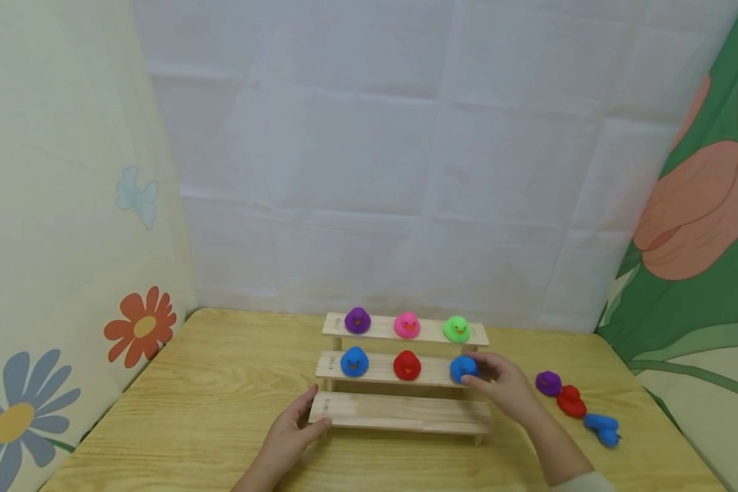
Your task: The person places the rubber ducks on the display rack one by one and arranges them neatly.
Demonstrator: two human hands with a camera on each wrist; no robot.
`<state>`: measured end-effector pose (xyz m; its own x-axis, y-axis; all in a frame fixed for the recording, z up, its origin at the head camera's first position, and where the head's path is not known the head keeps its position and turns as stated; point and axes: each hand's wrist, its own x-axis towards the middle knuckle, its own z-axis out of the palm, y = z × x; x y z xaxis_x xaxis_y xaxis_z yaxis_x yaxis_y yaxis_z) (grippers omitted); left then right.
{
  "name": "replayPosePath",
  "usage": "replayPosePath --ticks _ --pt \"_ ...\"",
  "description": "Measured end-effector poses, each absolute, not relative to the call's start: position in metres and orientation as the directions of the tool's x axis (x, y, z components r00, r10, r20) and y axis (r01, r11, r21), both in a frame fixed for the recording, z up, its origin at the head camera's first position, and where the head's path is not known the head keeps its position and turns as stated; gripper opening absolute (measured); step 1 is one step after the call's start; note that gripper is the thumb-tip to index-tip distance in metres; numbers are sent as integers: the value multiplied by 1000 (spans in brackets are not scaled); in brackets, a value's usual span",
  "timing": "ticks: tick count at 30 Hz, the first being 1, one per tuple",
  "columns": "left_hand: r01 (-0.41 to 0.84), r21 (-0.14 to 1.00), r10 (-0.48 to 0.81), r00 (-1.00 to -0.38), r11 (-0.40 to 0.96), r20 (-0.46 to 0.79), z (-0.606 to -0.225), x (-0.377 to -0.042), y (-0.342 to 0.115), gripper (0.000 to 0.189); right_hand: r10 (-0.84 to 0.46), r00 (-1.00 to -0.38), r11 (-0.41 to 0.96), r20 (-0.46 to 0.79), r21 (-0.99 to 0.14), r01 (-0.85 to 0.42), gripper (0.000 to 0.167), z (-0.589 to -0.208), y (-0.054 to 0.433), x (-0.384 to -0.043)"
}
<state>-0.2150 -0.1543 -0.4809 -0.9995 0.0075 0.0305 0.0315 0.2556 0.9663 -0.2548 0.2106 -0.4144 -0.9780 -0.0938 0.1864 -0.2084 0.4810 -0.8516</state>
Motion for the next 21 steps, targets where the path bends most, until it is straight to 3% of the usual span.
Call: replayPosePath --ticks 21 --pt "33 961 8 -999 275 32 -478 -214 -154 73 -105 -981 505 161 -842 -192 46 -414 196 -260"
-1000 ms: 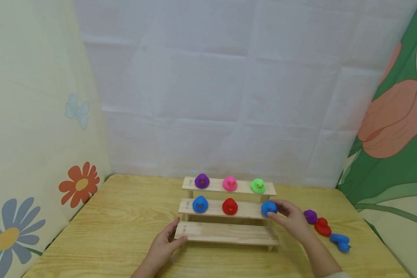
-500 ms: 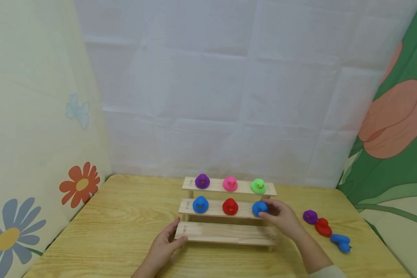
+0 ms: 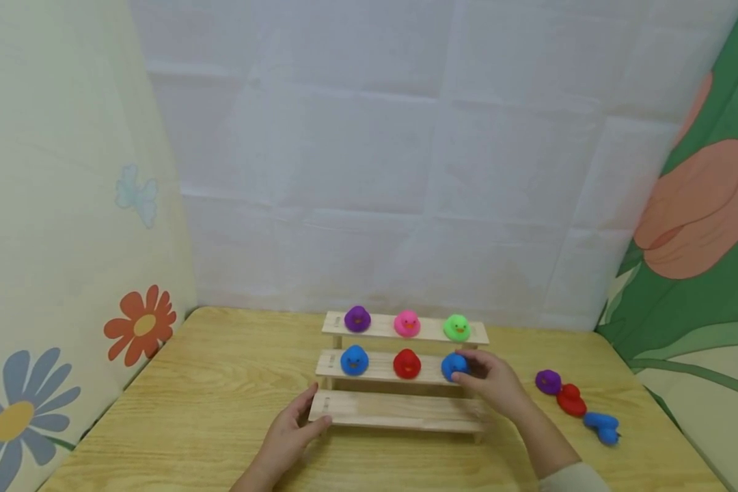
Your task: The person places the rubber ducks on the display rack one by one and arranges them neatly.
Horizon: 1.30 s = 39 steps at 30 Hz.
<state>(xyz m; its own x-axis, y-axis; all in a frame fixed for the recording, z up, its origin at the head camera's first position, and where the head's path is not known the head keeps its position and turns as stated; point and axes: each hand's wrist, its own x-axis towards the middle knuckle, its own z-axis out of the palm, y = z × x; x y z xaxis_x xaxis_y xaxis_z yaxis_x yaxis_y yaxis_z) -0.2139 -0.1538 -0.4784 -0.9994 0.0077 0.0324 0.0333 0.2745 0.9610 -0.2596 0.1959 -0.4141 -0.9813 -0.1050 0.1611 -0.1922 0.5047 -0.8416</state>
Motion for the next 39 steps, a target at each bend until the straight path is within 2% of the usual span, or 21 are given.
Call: replayPosePath --ticks 13,27,39 --pt "35 963 4 -999 269 35 -477 -215 -154 73 -75 -987 508 140 -846 -159 47 -416 192 -263" --pt "38 962 12 -999 269 36 -479 -215 -155 73 -86 -984 465 155 -867 -178 57 -420 194 -261" --pt "38 961 6 -999 273 38 -480 -214 -154 73 -2 -984 467 175 -871 -156 53 -421 206 -246"
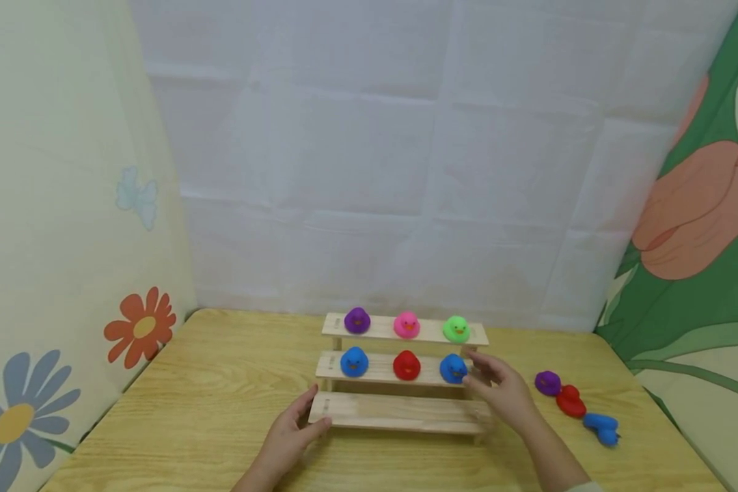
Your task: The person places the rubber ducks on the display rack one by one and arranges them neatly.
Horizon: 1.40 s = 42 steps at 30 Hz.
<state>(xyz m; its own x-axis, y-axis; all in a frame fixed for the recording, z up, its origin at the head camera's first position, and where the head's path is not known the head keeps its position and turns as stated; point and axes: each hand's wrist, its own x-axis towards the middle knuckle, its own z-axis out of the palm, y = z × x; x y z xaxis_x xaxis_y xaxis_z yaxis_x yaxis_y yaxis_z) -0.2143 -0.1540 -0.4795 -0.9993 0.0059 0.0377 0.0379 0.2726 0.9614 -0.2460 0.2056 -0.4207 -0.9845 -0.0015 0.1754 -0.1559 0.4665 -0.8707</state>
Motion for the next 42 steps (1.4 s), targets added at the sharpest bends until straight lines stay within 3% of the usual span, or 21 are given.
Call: replayPosePath --ticks 24,36,42 --pt "30 961 -3 -999 275 32 -480 -214 -153 72 154 -980 561 127 -828 -20 51 -434 252 -230" --pt "35 960 1 -999 278 37 -479 -215 -153 73 182 -980 589 83 -807 41 57 -440 279 -220" --pt "46 961 5 -999 274 46 -481 -216 -154 72 205 -979 577 4 -808 118 66 -446 298 -214"
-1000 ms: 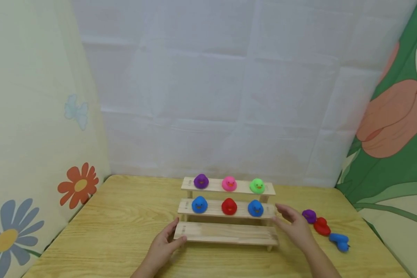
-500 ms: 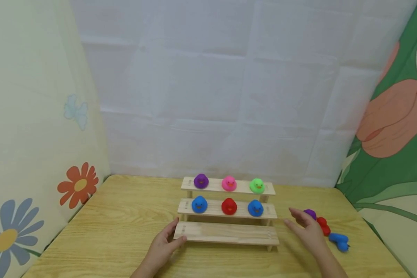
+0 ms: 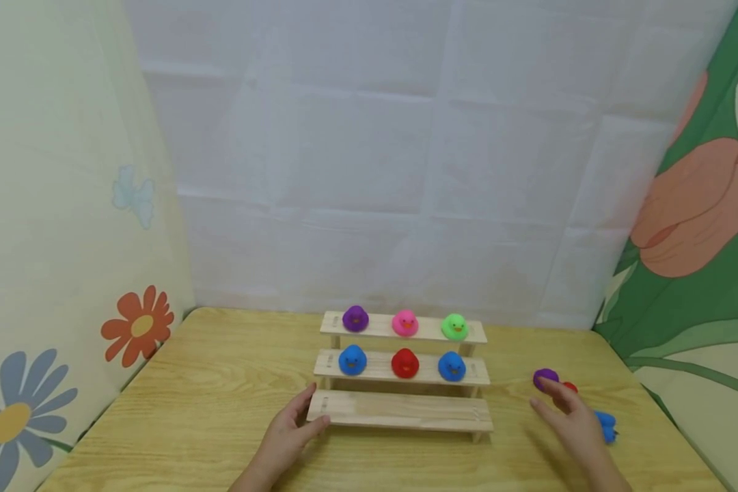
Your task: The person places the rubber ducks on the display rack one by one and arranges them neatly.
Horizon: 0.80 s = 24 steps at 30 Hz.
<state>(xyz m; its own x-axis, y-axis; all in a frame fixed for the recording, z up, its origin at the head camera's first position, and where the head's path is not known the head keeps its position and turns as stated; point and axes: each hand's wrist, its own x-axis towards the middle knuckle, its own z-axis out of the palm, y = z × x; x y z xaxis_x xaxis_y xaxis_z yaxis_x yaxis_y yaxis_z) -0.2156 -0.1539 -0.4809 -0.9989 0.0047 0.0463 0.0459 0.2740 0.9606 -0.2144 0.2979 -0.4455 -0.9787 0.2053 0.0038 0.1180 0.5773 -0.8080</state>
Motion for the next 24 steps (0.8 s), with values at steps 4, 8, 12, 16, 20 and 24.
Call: replayPosePath --ticks 4,8,12,16,20,24 --pt "47 962 4 -999 269 47 -481 -216 -155 71 244 -970 595 15 -792 138 67 -448 311 -210" --pt "57 963 11 -998 265 56 -480 -216 -155 71 270 -962 631 44 -763 142 67 -448 323 -206" --pt "55 962 14 -998 266 53 -479 -216 -155 71 286 -958 615 -2 -766 185 72 -448 333 -204" --pt "43 964 11 -999 262 42 -479 -216 -155 72 294 -955 597 -44 -771 220 77 -448 342 -204" --pt "39 965 9 -999 258 39 -479 -216 -154 72 294 -955 613 -47 -757 226 78 -449 350 -203" --pt "50 962 14 -999 267 48 -480 -215 -154 72 302 -953 625 -34 -748 224 77 -450 357 -202"
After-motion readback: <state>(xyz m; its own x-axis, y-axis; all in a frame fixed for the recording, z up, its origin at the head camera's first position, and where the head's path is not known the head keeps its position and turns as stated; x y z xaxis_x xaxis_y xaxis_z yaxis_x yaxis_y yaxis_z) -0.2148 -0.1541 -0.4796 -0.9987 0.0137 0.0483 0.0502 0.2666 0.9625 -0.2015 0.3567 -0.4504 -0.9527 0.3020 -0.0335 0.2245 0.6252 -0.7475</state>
